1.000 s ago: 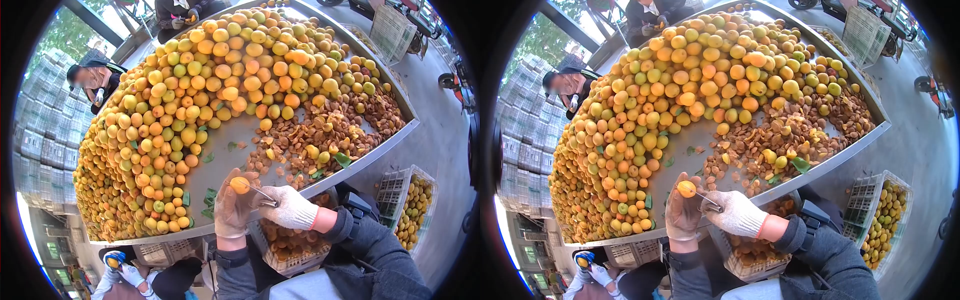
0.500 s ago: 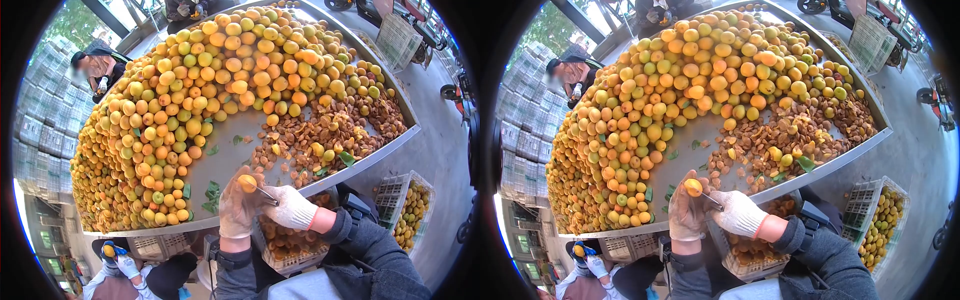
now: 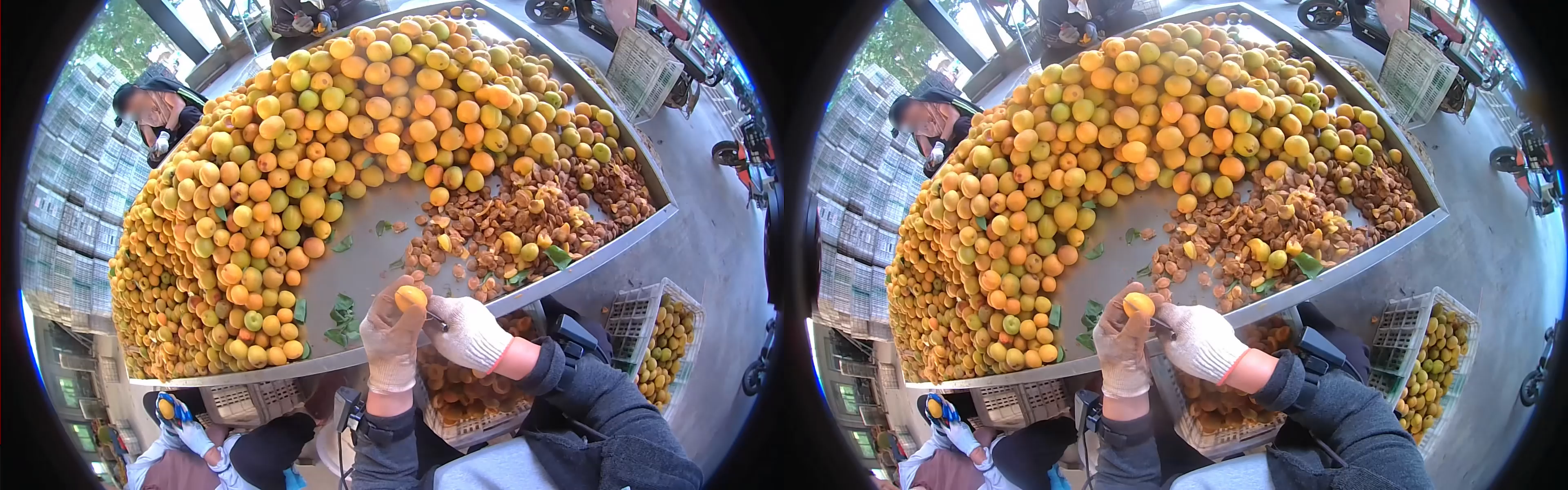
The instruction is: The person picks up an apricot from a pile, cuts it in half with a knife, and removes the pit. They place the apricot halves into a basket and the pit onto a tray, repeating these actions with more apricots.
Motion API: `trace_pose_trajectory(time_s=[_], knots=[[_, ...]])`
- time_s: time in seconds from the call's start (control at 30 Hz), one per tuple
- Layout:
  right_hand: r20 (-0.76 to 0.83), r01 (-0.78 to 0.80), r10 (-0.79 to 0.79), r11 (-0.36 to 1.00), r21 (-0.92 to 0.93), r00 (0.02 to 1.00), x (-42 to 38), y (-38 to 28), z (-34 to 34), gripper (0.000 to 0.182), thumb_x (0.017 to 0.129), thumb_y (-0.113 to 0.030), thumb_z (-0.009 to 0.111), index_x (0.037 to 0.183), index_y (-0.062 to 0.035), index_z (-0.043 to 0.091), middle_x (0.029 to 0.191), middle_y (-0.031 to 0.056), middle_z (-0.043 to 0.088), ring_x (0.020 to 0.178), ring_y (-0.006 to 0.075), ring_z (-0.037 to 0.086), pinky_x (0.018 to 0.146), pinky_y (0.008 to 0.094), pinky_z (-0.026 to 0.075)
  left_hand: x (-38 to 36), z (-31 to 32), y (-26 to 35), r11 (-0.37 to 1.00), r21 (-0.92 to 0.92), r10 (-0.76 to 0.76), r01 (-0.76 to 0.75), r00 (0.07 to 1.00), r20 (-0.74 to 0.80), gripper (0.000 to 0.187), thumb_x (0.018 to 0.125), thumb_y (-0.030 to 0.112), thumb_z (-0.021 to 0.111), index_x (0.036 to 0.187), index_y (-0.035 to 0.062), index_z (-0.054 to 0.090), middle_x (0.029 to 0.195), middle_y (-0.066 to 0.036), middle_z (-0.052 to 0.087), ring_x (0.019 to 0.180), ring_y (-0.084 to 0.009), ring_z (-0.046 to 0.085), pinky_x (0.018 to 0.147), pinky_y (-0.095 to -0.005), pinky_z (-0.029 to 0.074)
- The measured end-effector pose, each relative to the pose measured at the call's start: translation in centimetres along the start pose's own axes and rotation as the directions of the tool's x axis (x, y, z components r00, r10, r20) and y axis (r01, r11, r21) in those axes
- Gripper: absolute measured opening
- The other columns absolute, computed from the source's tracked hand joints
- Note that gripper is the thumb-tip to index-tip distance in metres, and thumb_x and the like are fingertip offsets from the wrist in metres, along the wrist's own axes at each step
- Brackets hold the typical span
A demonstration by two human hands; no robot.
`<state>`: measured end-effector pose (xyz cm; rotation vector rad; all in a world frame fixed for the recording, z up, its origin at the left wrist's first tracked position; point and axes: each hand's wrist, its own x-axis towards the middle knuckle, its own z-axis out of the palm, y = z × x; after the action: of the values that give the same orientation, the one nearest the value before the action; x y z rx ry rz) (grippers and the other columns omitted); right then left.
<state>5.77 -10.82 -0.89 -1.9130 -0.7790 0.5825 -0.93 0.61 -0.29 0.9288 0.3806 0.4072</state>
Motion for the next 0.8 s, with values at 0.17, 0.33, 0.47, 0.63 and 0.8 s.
trace_pose_trajectory(time_s=[0.17, 0.33, 0.47, 0.63, 0.8], knots=[[-0.042, 0.08, -0.08, 0.997, -0.019, 0.996, -0.1, 0.5, 0.1, 0.026, 0.081, -0.012, 0.056, 0.105, -0.0068, 0.064, 0.078, 0.0184, 0.066, 0.068, 0.0361, 0.064, 0.064, 0.0412, 0.05, -0.5, 1.0, 1.0, 0.982, 0.191, 0.008, 0.011, 0.995, -0.101, 0.045, 0.079, -0.005, 0.072, 0.122, -0.0047, 0.056, 0.116, -0.013, 0.062, 0.099, -0.0171, 0.063, 0.09, -0.0283, 0.05], [0.59, -0.487, 0.276, 0.842, 0.232, 0.758, 0.6, -3.9, -4.7, 0.021, 0.081, -0.017, 0.059, 0.093, -0.0025, 0.068, 0.071, 0.0071, 0.065, 0.068, 0.015, 0.058, 0.067, 0.031, 0.048, -0.3, -0.9, 1.4, 0.949, 0.311, -0.008, -0.052, 0.982, 0.187, 0.047, 0.079, -0.006, 0.071, 0.124, -0.0031, 0.056, 0.112, -0.012, 0.064, 0.098, -0.0162, 0.062, 0.089, -0.0278, 0.05], [0.445, -0.204, 0.051, 0.931, 0.304, 0.894, 0.6, 0.0, -3.1, 0.022, 0.083, -0.018, 0.059, 0.095, -0.0034, 0.069, 0.077, 0.0094, 0.068, 0.072, 0.0153, 0.06, 0.07, 0.0301, 0.049, 0.6, -1.4, 1.7, 0.948, 0.301, 0.037, -0.098, 0.979, 0.2, 0.046, 0.08, -0.004, 0.07, 0.124, -0.0026, 0.056, 0.112, -0.011, 0.065, 0.097, -0.0156, 0.062, 0.088, -0.0277, 0.05], [0.208, -0.337, 0.268, 0.81, 0.48, 0.941, 0.5, -3.2, -7.6, 0.009, 0.081, -0.013, 0.067, 0.088, -0.0084, 0.069, 0.073, -0.0034, 0.06, 0.065, 0.0042, 0.053, 0.059, 0.0213, 0.044, 0.9, -0.8, 2.8, 0.907, 0.42, 0.031, -0.014, 0.999, -0.034, 0.048, 0.077, -0.002, 0.073, 0.123, 0.001, 0.059, 0.108, -0.007, 0.063, 0.094, -0.0144, 0.06, 0.084, -0.0242, 0.048], [0.012, -0.139, 0.14, 0.967, 0.216, 0.99, 1.5, -1.6, -5.5, 0.043, 0.078, -0.026, 0.073, 0.111, -0.0035, 0.058, 0.092, 0.0104, 0.064, 0.083, 0.0174, 0.061, 0.076, 0.0314, 0.05, 0.4, 0.8, 0.7, 0.61, 0.747, 0.155, -0.265, 0.964, 0.216, 0.045, 0.075, -0.004, 0.072, 0.118, 0.0041, 0.061, 0.104, -0.004, 0.059, 0.098, -0.0145, 0.057, 0.087, -0.0244, 0.046]])
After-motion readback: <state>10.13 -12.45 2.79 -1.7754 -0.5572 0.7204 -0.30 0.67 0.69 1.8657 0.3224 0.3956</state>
